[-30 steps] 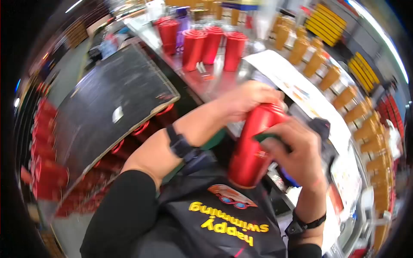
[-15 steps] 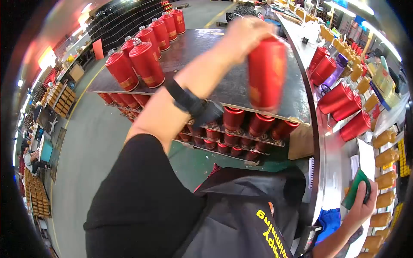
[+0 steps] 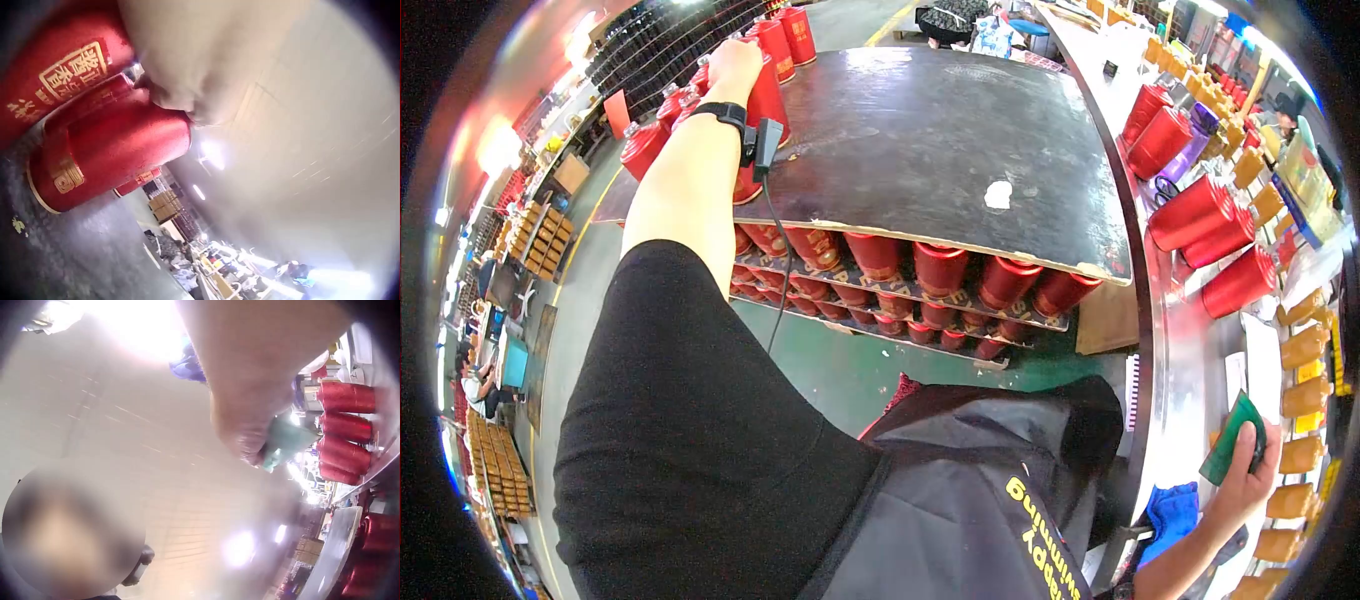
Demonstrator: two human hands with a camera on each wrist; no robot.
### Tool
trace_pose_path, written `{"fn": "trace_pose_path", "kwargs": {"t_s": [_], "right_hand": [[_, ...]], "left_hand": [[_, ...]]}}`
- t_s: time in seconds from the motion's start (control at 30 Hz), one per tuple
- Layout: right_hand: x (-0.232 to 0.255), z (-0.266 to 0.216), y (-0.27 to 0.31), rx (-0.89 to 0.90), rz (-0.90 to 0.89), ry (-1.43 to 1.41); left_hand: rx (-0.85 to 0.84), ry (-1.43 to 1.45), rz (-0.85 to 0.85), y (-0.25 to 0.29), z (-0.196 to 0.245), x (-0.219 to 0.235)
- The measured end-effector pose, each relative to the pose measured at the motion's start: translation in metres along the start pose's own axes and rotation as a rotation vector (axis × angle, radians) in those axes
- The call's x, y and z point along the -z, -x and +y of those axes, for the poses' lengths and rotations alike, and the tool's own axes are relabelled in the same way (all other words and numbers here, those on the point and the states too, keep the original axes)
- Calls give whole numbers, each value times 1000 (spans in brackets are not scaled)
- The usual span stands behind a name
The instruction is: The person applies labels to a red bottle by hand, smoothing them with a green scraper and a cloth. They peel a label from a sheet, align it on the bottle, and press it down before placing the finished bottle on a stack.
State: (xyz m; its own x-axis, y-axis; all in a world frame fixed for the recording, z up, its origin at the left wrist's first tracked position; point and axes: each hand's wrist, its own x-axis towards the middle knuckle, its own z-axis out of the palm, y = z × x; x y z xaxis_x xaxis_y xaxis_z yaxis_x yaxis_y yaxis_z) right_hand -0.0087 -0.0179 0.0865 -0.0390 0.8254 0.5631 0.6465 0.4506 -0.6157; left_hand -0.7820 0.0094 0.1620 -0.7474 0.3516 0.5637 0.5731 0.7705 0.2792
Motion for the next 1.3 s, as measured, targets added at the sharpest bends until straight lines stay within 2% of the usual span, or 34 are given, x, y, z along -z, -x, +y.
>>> {"fn": "trace_pose_path", "kwargs": {"t_s": [0.03, 0.1, 0.13, 0.17, 0.2, 0.23, 0.27, 0.3, 0.33, 0.37, 0.43, 0.47, 0.5, 0.53, 0.57, 0.6, 0.63, 0.67, 0.7, 0.73, 0.77, 0.8, 0.83, 0.9, 0.93, 0.97, 1.03, 1.1, 1.13, 1.17, 1.23, 1.3], "right_hand": [[2, 3, 0, -3, 1, 3], [8, 8, 1, -30, 4, -22], [13, 11, 3, -47, 14, -31], [15, 12, 6, -51, 26, -17], [16, 12, 8, -61, 45, 11], [18, 13, 11, -76, 72, 49], [21, 15, 14, -30, 75, 52], [22, 7, 17, -62, 88, -46], [24, 2, 18, -35, 97, -27], [27, -1, 20, -5, 101, -13], [31, -6, 27, -45, 163, -83], [34, -9, 30, -92, 182, -110], [39, -7, 34, -108, 191, -79], [44, -7, 37, -121, 193, -50], [47, -8, 41, -129, 190, -25], [48, -8, 47, -187, 250, -38], [53, 1, 54, -178, 257, -18], [59, -4, 56, -194, 249, -4], [66, 8, 60, -95, 240, 115], [69, 11, 65, -149, 261, 2], [73, 19, 71, -107, 292, 68], [75, 17, 76, -208, 294, -10], [79, 15, 79, -322, 304, -72], [83, 21, 83, -228, 271, 32], [81, 16, 84, -262, 296, 27], [81, 11, 81, -217, 293, 113], [86, 9, 84, -260, 320, 125], [93, 11, 87, -294, 310, 162], [95, 11, 88, -309, 299, 176], [94, 11, 88, -321, 313, 183], [90, 13, 89, -333, 347, 187], [92, 14, 95, -359, 318, 153]], "left_hand": [[39, 19, -14, -5, -2, -4], [-265, -351, -158, -54, -28, -29], [-41, -124, -120, -2, 11, 18], [-158, -254, -238, -20, 4, 14], [-171, -261, -223, -51, -14, -8], [-272, -265, -241, -13, 2, 25], [-306, -368, -315, -9, 12, 34], [-333, -220, -253, -23, -5, 21], [-383, -96, -361, -27, -7, 20], [-274, -282, -264, -82, -27, -26], [84, -546, -292, 47, 111, 65], [-41, -482, -262, 24, 118, 39], [-170, -433, -348, 54, 161, 57], [-395, -346, -286, 22, 177, 5], [-736, -313, -288, -11, 209, -44], [-761, -112, -181, 30, 262, -43], [-813, 297, -274, 110, 310, 4], [-980, 466, -324, 125, 351, -15], [-1075, 638, -242, 142, 397, -49], [-978, 935, -483, 149, 464, -111], [-959, 874, -479, 214, 492, -59], [-1022, 1027, -383, 251, 493, -36], [-1067, 1122, -443, 275, 511, -34], [-1035, 1015, -433, 314, 545, -48], [-1052, 949, -566, 322, 553, -51], [-1035, 969, -560, 330, 558, -56], [-1089, 1012, -598, 339, 556, -50], [-1057, 1025, -471, 344, 559, -62], [-1059, 1053, -280, 349, 561, -69], [-1033, 1098, -368, 347, 564, -75], [-1001, 1169, -354, 350, 559, -74], [-954, 1167, -416, 348, 547, -63]]}}
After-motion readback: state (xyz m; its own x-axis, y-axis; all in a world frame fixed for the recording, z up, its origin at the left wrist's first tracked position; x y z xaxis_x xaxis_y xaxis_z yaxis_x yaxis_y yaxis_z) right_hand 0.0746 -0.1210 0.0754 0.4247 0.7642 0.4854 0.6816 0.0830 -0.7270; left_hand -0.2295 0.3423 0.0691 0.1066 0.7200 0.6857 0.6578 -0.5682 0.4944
